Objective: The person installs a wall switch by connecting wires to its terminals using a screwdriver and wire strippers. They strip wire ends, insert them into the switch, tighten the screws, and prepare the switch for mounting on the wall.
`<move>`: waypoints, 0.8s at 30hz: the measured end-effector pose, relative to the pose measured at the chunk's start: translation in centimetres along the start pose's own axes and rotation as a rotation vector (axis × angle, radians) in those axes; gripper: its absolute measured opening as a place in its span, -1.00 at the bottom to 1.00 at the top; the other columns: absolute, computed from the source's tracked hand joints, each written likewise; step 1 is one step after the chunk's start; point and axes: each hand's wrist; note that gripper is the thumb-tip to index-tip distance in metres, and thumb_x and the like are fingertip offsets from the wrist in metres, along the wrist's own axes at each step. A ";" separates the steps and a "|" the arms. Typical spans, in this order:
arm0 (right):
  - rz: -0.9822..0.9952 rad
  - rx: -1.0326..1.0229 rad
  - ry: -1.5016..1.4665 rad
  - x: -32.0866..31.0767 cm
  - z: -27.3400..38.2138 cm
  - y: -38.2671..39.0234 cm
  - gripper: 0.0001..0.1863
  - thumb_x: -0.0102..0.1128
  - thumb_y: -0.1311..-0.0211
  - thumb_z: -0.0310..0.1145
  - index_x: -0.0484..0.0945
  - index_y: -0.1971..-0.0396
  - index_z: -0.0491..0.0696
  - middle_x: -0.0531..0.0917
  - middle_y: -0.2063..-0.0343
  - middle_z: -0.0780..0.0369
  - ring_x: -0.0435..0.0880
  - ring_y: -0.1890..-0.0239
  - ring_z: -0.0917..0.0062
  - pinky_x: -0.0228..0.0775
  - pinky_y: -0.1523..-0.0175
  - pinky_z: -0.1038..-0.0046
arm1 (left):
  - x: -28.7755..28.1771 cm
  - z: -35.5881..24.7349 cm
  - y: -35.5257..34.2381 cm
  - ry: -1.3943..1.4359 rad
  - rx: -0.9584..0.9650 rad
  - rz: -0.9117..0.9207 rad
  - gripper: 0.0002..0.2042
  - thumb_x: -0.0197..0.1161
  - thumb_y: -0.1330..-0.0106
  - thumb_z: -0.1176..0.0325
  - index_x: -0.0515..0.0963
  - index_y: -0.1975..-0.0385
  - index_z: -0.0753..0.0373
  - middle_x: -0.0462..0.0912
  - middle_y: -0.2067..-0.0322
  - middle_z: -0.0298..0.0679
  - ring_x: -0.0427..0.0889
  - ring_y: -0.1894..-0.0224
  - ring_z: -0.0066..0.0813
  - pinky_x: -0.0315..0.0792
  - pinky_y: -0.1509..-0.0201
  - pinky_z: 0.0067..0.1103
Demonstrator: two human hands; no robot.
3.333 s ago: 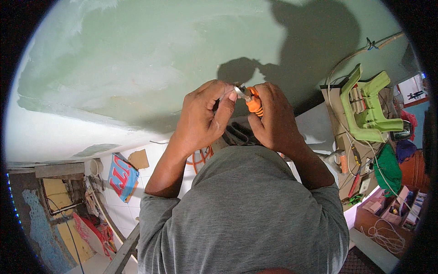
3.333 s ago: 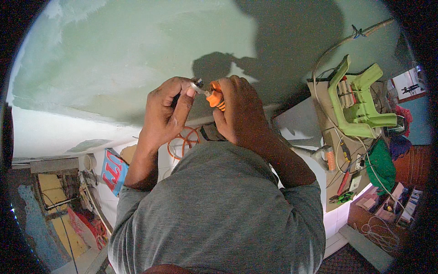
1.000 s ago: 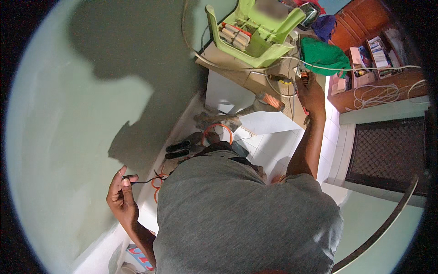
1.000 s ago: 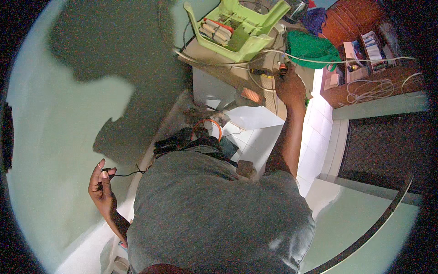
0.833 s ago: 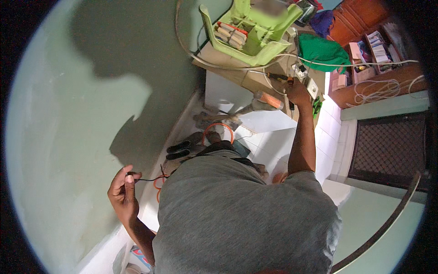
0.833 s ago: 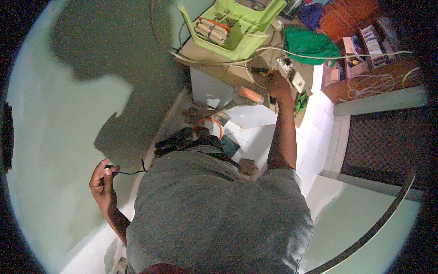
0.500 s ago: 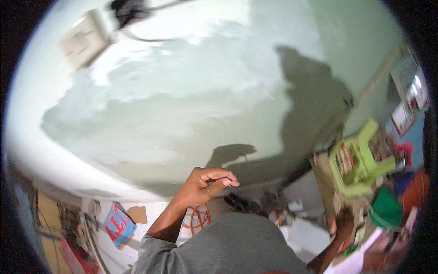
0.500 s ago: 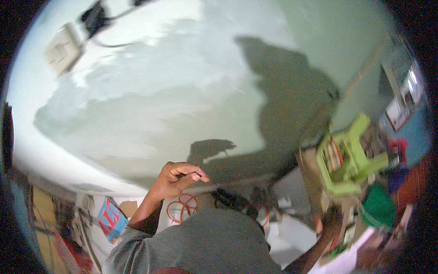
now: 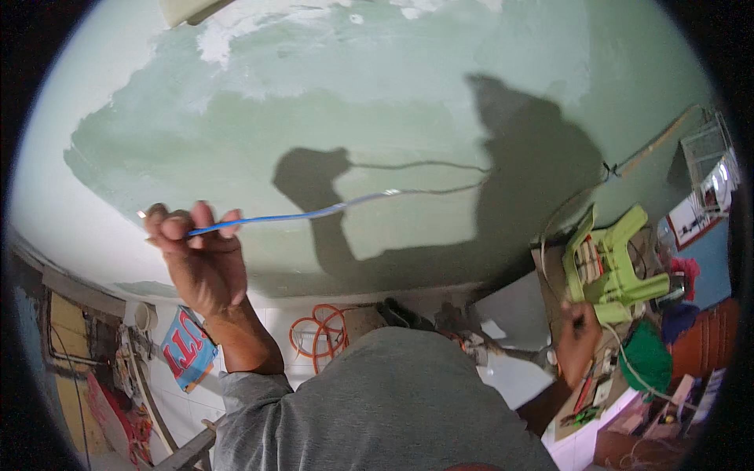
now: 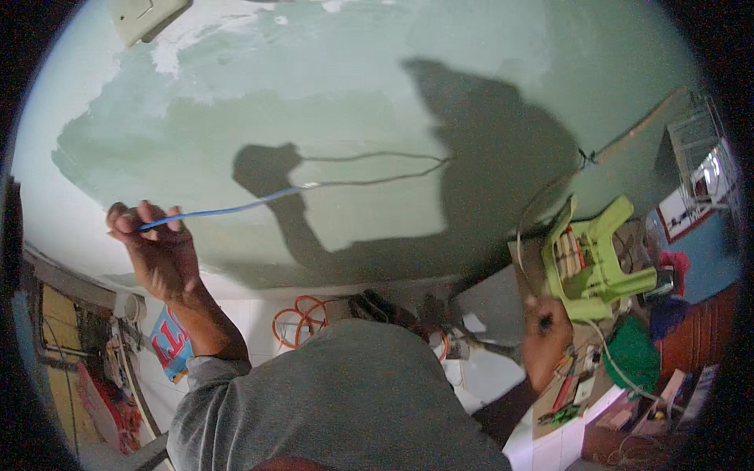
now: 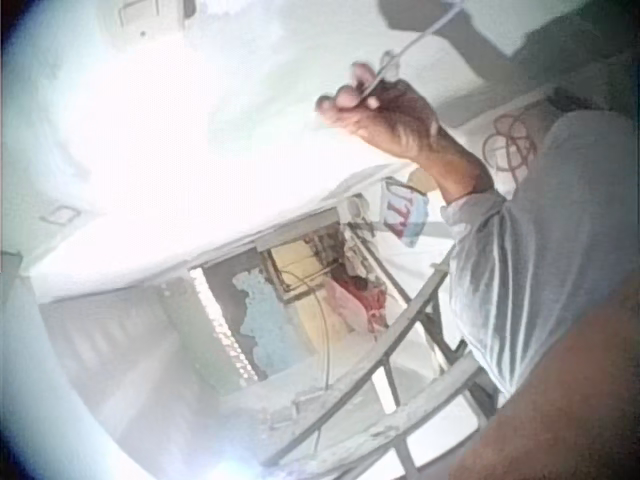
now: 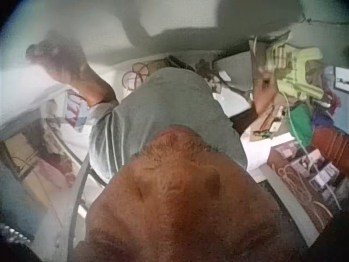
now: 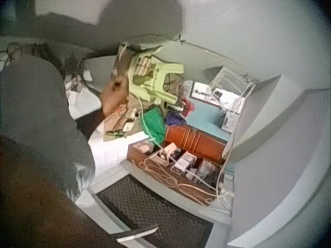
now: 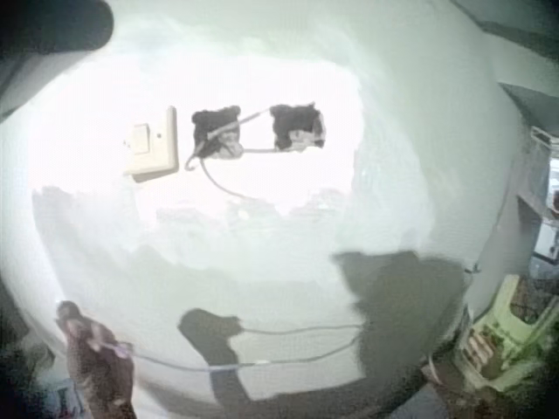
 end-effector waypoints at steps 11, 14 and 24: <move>0.511 -0.292 -1.386 13.5 21.4 -6.8 -0.29 0.21 -0.48 -0.10 0.19 -0.45 -0.12 0.59 -0.13 -0.01 0.76 0.25 0.43 0.58 0.31 0.48 | -3.9 -3.9 4.1 0.417 -0.029 -0.214 -0.72 0.00 -0.62 0.29 0.58 -0.10 0.25 0.67 -0.15 -0.14 0.56 -0.32 -0.19 0.50 -0.41 -0.10; 0.298 -0.320 -1.199 15.0 25.4 -7.0 -0.44 0.13 -0.52 -0.12 0.31 -0.33 -0.14 0.57 -0.18 -0.04 0.73 0.24 0.48 0.55 0.30 0.50 | -4.4 -4.5 6.2 0.353 0.001 -0.341 -0.73 0.01 -0.62 0.30 0.58 -0.12 0.23 0.69 -0.12 -0.19 0.57 -0.30 -0.20 0.58 -0.34 -0.15; 0.362 -0.434 -1.682 13.8 37.3 -11.9 -0.59 0.12 -0.56 -0.18 0.36 -0.21 -0.08 0.64 -0.09 0.06 0.74 0.17 0.40 0.53 0.26 0.48 | -3.5 -6.2 8.1 0.194 0.235 -0.326 -0.73 -0.02 -0.64 0.26 0.54 -0.02 0.30 0.70 -0.05 -0.19 0.62 -0.25 -0.26 0.74 -0.16 -0.28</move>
Point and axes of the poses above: each hand's wrist, its own y-axis away from the middle knuckle, its own x-axis out of the palm, z = x × y
